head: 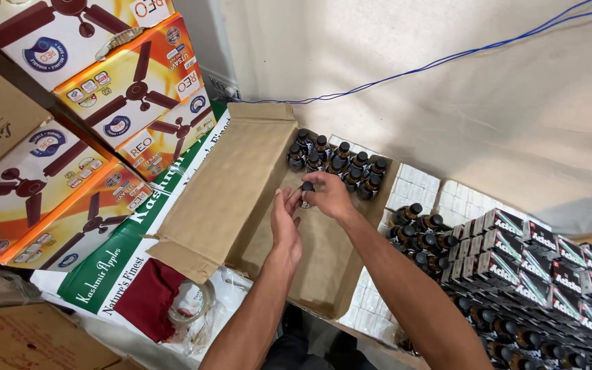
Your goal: The person places small dark bottles one by one into a cardboard box, arranging them in rows. After filling the box, they close the flaps, pick up the box, and place it on a stack of other boxes. They then open another box and continue placing bottles inside.
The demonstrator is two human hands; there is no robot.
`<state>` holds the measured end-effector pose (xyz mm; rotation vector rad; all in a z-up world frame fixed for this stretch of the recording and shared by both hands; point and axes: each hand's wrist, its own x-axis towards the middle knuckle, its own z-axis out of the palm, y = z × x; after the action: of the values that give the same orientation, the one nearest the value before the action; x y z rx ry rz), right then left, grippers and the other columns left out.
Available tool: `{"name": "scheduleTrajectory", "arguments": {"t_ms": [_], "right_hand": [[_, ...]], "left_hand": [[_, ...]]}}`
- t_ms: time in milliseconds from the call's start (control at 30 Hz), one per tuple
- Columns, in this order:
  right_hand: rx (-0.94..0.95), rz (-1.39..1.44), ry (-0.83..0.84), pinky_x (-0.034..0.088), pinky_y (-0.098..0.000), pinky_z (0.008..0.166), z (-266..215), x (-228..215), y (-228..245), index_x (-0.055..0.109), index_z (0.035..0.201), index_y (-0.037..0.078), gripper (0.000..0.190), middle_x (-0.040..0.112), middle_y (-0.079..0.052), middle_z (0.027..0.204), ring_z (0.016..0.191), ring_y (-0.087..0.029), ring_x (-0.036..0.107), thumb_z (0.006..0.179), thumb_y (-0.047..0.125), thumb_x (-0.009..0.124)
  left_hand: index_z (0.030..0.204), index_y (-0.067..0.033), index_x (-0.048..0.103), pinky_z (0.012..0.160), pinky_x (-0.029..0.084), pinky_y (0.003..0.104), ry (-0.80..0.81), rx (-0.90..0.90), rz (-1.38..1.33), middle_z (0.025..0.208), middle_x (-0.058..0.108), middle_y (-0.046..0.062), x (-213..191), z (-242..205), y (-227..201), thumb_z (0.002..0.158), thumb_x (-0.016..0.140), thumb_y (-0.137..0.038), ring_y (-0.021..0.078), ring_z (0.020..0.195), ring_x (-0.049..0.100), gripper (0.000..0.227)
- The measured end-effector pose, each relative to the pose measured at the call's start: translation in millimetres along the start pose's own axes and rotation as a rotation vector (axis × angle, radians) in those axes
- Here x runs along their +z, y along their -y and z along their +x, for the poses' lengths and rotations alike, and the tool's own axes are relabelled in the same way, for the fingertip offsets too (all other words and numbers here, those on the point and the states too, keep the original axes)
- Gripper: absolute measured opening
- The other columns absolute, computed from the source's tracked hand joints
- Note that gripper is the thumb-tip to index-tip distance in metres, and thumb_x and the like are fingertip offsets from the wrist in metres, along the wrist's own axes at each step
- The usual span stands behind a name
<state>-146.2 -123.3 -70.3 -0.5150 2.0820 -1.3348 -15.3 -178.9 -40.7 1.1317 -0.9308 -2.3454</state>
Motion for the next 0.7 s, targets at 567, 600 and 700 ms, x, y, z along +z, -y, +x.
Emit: {"name": "scheduleTrajectory", "arguments": {"t_ms": [567, 600, 700], "right_hand": [[-0.293, -0.153, -0.12, 0.059, -0.0361, 0.066, -176.9, -141.5, 86.4, 0.076, 0.123, 0.012, 0.037, 0.078, -0.015, 0.1, 0.074, -0.02, 0.07, 0.086, 0.014, 0.078], [-0.279, -0.132, -0.126, 0.059, -0.0334, 0.062, -186.6, -147.8, 87.6, 0.076, 0.122, 0.011, 0.037, 0.078, -0.014, 0.097, 0.07, -0.018, 0.072, 0.085, 0.011, 0.078], [-0.296, -0.198, -0.118, 0.062, -0.0372, 0.08, -203.4, -165.9, 65.8, 0.076, 0.122, 0.01, 0.042, 0.078, -0.017, 0.107, 0.092, -0.028, 0.076, 0.081, 0.013, 0.082]], "left_hand": [[0.145, -0.0087, 0.057, 0.117, 0.033, 0.053, 0.379, 0.238, 0.196, 0.145, 0.061, 0.018, 55.9, -96.1, 20.0, 0.107, 0.048, -0.029, 0.0339, 0.147, 0.043, 0.044], [0.147, -0.0087, 0.056, 0.118, 0.032, 0.054, 0.412, 0.227, 0.207, 0.146, 0.06, 0.019, 59.5, -100.1, 25.4, 0.108, 0.046, -0.03, 0.0347, 0.147, 0.043, 0.045], [0.146, -0.0093, 0.057, 0.113, 0.042, 0.046, 0.426, 0.144, 0.18, 0.132, 0.068, 0.011, 62.8, -100.2, 51.2, 0.109, 0.044, -0.038, 0.0235, 0.13, 0.058, 0.049]]}}
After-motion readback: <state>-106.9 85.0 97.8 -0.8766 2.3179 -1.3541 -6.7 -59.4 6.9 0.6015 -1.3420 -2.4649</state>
